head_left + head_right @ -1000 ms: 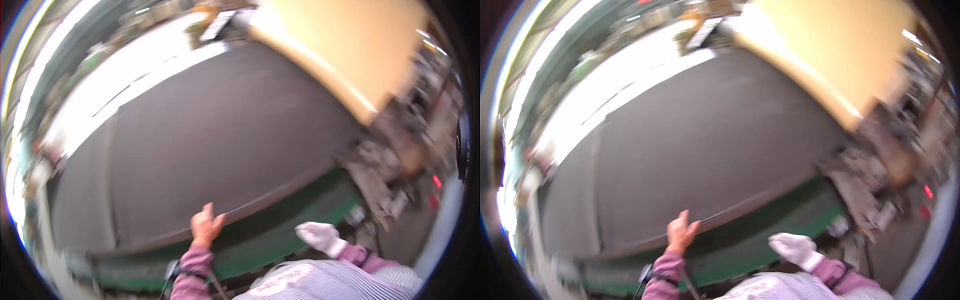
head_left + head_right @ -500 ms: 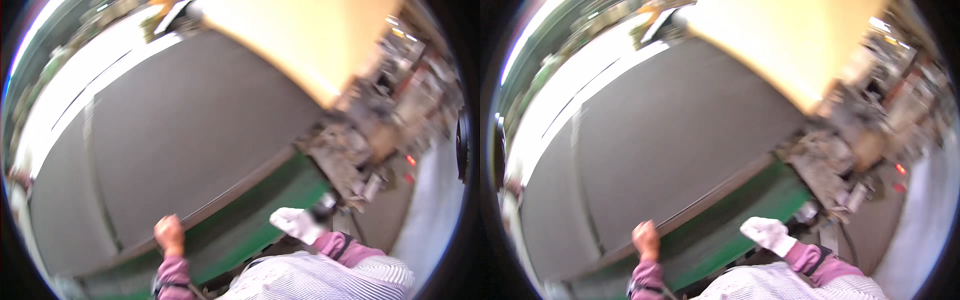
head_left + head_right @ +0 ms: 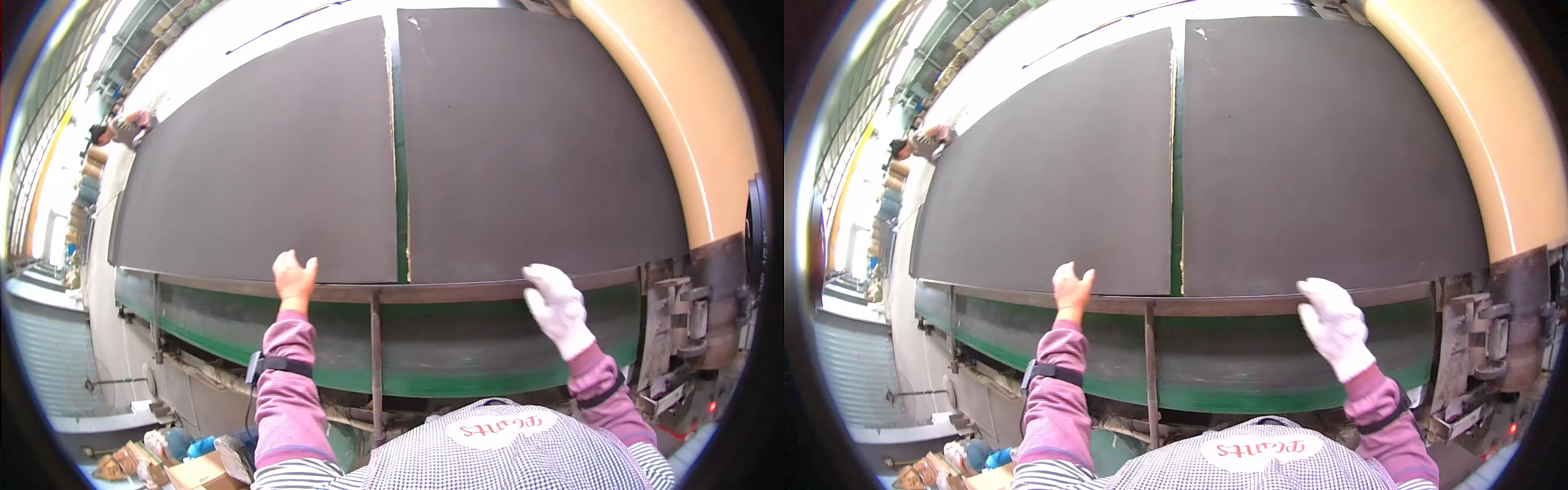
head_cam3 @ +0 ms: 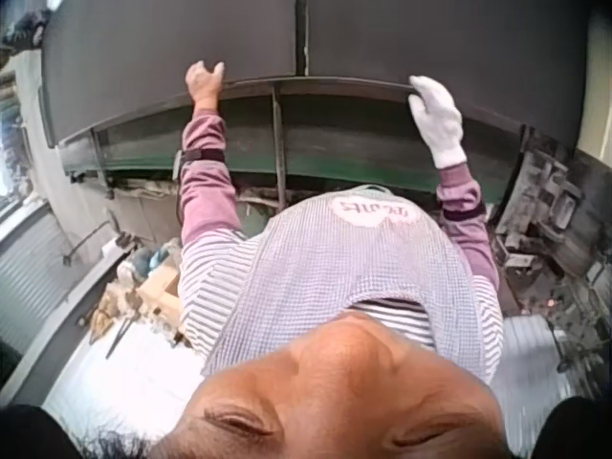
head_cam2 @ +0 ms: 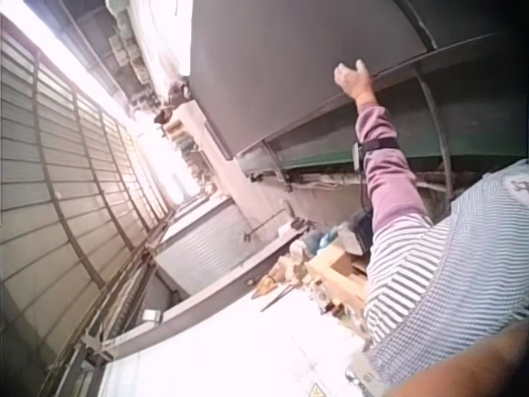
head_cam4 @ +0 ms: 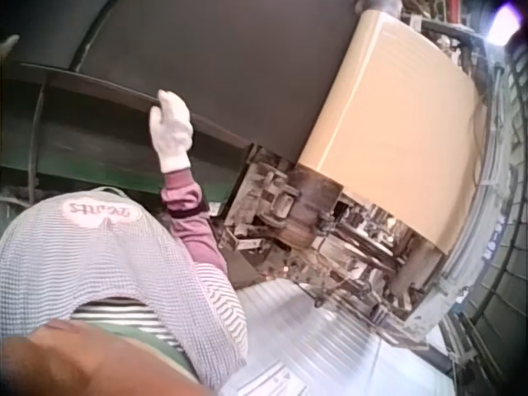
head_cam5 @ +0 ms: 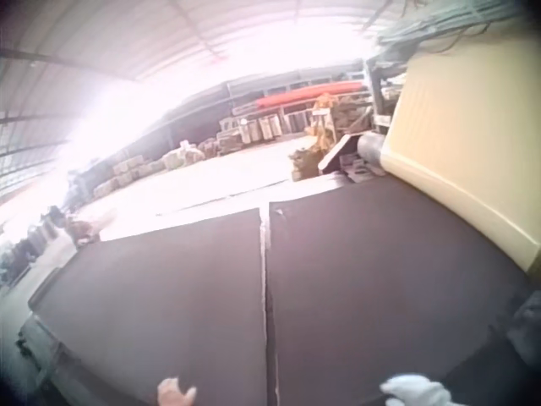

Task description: Operating a machine that processes and feeds large industrial sheets onto a conveyor belt.

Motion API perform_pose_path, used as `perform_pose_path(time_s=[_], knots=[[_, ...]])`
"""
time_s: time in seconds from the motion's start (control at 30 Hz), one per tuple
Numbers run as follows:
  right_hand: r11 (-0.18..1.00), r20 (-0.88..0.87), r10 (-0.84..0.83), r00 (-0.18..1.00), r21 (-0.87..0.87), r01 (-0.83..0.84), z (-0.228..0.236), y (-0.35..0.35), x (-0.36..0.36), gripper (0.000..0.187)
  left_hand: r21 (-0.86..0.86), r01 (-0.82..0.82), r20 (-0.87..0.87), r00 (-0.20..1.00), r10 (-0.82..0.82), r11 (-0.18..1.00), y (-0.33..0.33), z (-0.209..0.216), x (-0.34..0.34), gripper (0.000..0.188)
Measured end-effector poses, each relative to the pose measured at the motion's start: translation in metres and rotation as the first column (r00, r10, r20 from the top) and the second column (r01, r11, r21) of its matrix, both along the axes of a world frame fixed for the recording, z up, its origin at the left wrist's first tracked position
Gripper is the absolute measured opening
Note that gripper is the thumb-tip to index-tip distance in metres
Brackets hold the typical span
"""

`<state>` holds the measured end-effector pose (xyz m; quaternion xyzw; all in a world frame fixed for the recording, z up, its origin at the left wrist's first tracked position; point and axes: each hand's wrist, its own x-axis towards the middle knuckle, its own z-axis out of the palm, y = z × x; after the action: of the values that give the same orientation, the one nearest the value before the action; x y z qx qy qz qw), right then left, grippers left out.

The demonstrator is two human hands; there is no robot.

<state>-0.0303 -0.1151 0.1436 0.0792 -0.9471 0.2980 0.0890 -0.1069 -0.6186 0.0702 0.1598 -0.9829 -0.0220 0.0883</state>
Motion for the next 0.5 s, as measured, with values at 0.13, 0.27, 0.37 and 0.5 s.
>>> perform_pose_path(time_s=[0.13,0.27,0.37,0.5], knots=[[0.992,0.144,0.118,0.983,0.028,-0.123,-0.012,-0.063,-0.046,0.04,0.079,-0.037,0.023,0.999,0.035,0.996,-0.027,-0.021,0.001,0.056],[0.993,0.332,0.021,0.943,0.101,-0.057,-0.015,-0.089,-0.072,0.05,0.002,-0.15,0.008,0.989,0.15,0.989,-0.044,-0.017,0.001,0.043],[0.97,0.349,-0.088,0.933,0.245,0.0,-0.021,-0.058,-0.073,0.051,-0.09,-0.101,0.093,0.99,0.109,0.991,-0.053,-0.011,0.001,0.029],[0.967,0.22,-0.045,0.974,0.254,-0.013,-0.039,0.008,-0.074,0.05,-0.041,0.07,-0.087,0.994,-0.074,0.997,-0.04,-0.008,0.009,0.019]])
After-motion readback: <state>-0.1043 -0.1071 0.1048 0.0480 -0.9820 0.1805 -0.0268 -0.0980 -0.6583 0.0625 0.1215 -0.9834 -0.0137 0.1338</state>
